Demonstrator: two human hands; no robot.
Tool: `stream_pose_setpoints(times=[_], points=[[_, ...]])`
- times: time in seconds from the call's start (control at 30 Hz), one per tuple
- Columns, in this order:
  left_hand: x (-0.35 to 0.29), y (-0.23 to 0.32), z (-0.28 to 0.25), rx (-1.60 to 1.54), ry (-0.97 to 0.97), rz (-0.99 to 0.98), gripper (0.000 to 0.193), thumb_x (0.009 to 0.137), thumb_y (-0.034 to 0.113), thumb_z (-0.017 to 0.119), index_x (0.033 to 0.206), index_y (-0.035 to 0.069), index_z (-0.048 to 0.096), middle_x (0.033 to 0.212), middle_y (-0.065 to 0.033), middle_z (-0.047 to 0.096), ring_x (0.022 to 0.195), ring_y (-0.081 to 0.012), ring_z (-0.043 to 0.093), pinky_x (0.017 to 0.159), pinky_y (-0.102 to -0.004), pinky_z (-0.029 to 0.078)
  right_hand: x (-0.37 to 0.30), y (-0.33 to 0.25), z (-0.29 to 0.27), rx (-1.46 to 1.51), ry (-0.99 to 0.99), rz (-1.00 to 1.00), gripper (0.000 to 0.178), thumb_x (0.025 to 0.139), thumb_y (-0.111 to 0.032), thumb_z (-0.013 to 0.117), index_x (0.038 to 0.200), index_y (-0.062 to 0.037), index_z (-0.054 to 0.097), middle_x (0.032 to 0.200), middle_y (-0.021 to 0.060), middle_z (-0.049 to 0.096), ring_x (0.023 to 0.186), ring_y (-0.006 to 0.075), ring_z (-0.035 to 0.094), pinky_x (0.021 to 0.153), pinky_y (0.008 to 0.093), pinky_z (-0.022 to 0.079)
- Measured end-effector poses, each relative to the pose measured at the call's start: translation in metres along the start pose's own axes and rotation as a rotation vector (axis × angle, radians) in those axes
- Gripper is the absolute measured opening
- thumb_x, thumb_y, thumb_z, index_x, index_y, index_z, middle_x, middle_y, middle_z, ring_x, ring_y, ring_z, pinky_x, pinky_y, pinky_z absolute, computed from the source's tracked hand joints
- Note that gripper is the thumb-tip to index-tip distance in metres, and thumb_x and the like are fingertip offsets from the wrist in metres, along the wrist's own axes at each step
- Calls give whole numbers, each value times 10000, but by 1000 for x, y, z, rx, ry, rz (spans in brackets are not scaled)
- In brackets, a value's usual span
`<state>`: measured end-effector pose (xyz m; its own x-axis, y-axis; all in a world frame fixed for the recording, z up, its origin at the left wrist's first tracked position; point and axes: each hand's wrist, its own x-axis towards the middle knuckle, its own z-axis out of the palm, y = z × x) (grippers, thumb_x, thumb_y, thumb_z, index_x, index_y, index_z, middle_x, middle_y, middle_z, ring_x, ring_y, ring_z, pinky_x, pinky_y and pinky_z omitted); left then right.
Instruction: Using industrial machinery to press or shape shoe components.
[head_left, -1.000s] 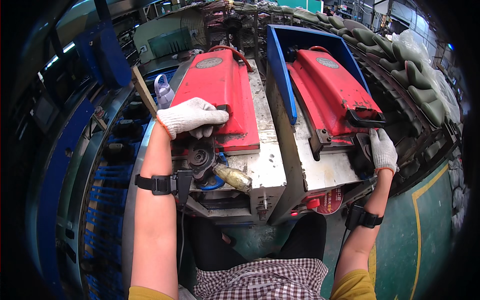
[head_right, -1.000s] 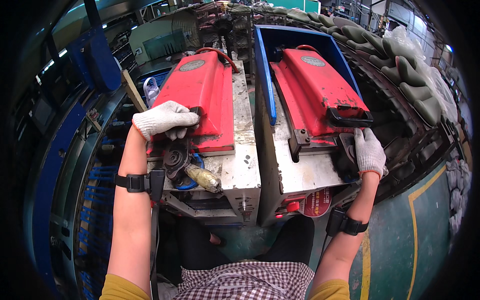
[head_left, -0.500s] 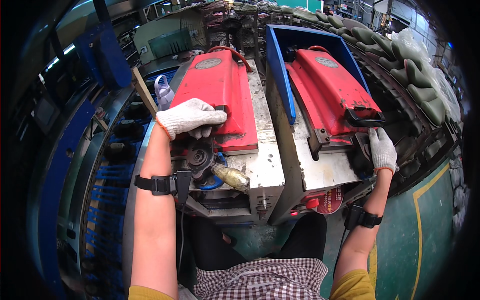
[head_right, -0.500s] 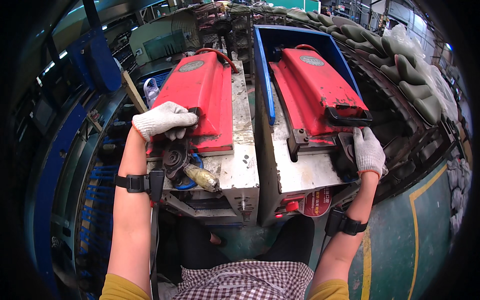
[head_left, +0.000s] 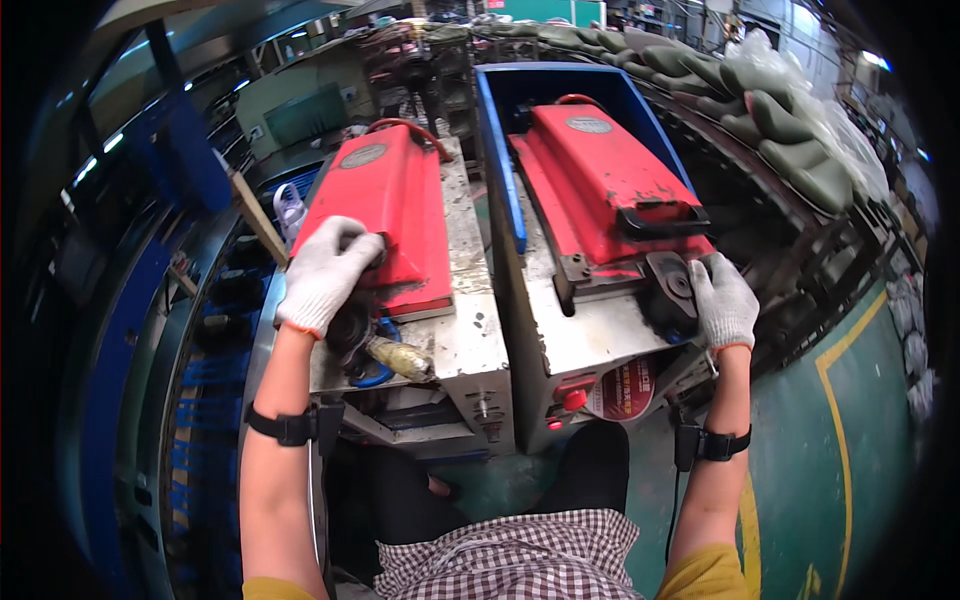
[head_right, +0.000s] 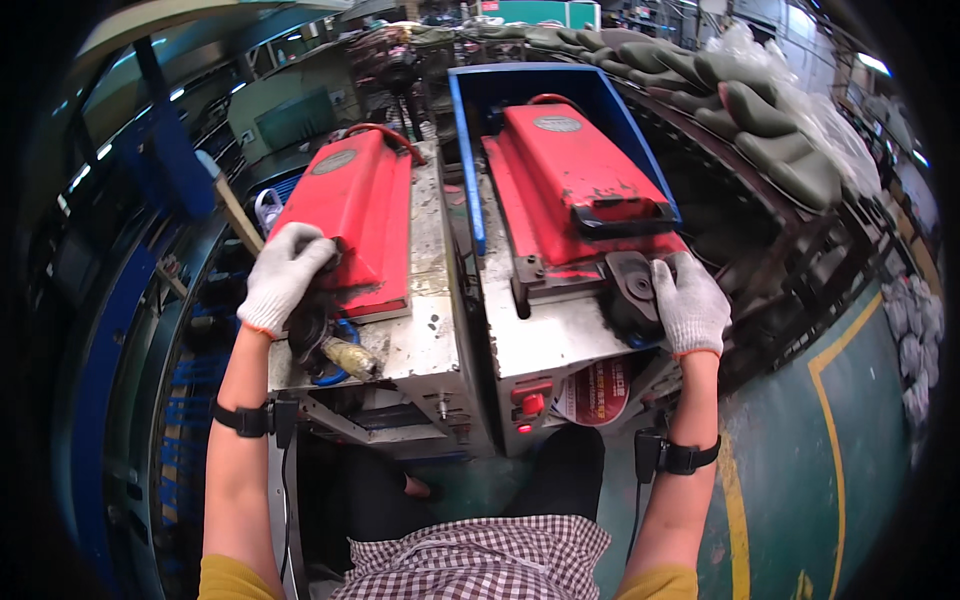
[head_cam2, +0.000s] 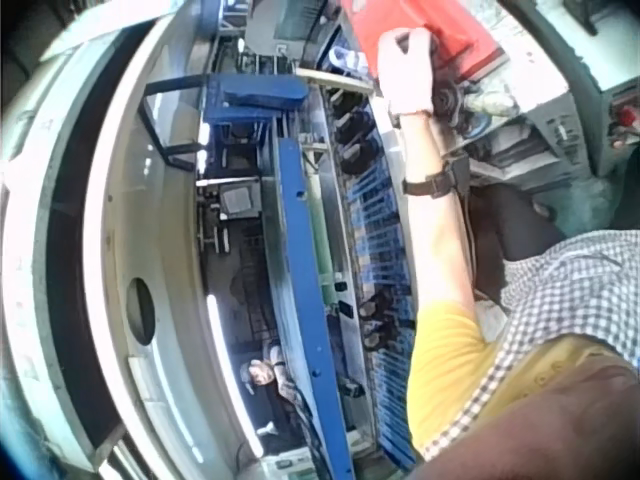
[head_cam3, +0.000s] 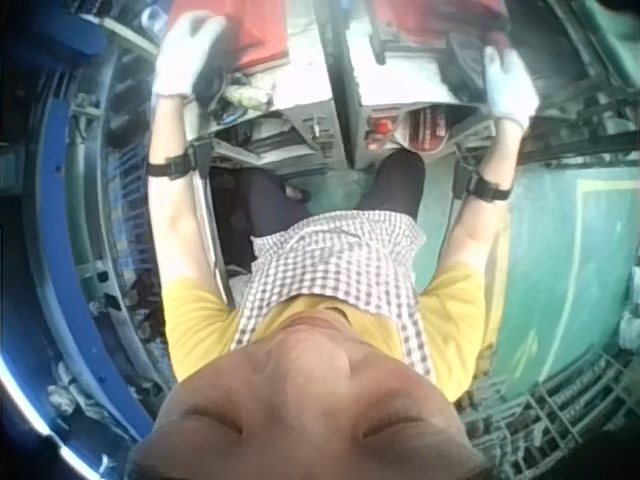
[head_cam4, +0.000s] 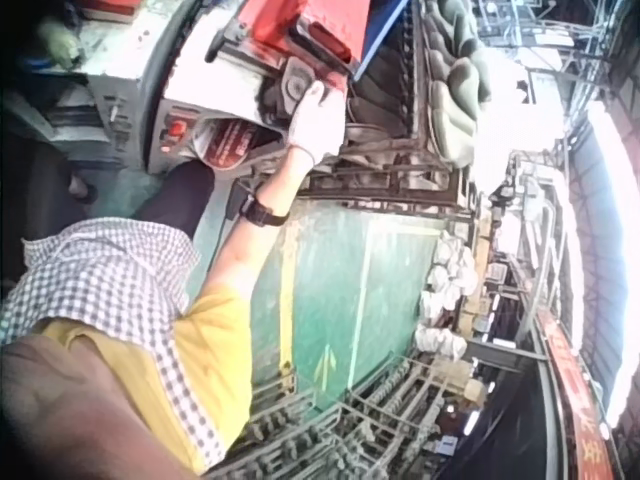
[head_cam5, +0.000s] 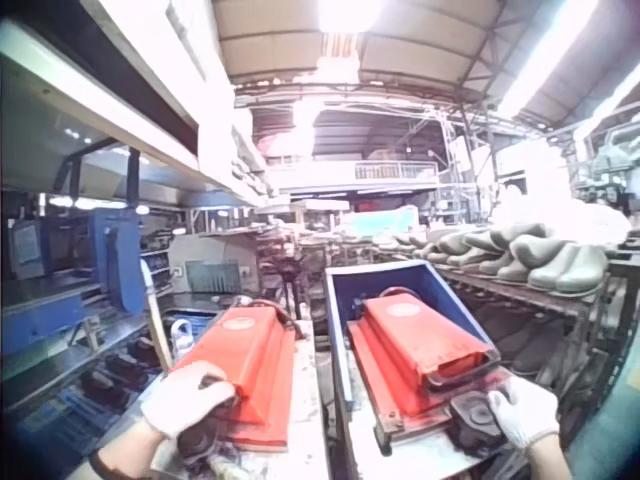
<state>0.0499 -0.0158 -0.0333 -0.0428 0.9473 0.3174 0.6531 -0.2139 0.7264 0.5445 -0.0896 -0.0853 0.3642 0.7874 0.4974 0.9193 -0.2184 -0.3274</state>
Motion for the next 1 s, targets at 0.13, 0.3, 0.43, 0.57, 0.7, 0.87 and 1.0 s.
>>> stream_pose_setpoints(times=[0.13,0.3,0.43,0.57,0.7,0.87,1.0], points=[[-6,32,18,72,182,284,437,916,230,755,1284,14,659,1213,-154,673,1081,-249,680,974,-367,540,-4,16,2,-40,13,-50,390,1004,-475,570,998,-103,690,983,167,723,928,392,699,794,519,536],[-10,106,83,85,-1,645,485,887,303,753,1295,57,660,1233,-181,667,1129,-327,663,1013,-423,522,1,20,-4,-122,-80,7,404,1026,-486,518,1097,-130,696,1032,159,741,963,388,704,821,522,543],[-16,139,141,201,-138,674,547,882,336,757,1359,99,633,1306,-179,627,1211,-343,624,1048,-420,498,-20,3,-10,-160,-78,49,416,1017,-475,534,1152,-124,712,1046,166,752,972,370,724,843,503,564],[-14,158,183,239,-310,738,609,868,376,751,1392,107,599,1386,-189,593,1265,-389,596,1073,-458,483,-56,-8,-29,-28,-61,-29,462,994,-408,595,1358,-123,606,1083,183,750,956,376,733,822,500,575],[-16,159,211,223,-225,731,740,857,380,769,1481,89,500,1384,-239,578,1268,-436,578,1069,-479,488,-90,-33,-51,21,-264,-56,614,949,-427,648,1458,-115,504,1048,225,737,934,384,734,789,493,582],[-11,151,219,154,-181,736,1117,805,320,824,1671,136,142,1348,-294,575,1165,-490,620,1014,-514,514,-82,-30,-69,265,-422,-175,553,929,-410,684,1401,-131,611,1022,195,749,941,352,743,831,444,594],[3,172,201,382,-19,877,537,858,349,771,1320,134,600,1070,-188,621,939,-396,666,812,-493,555,-27,-31,-64,295,-255,-254,394,951,-358,658,1250,-105,705,1141,154,747,1022,331,729,904,429,579]])
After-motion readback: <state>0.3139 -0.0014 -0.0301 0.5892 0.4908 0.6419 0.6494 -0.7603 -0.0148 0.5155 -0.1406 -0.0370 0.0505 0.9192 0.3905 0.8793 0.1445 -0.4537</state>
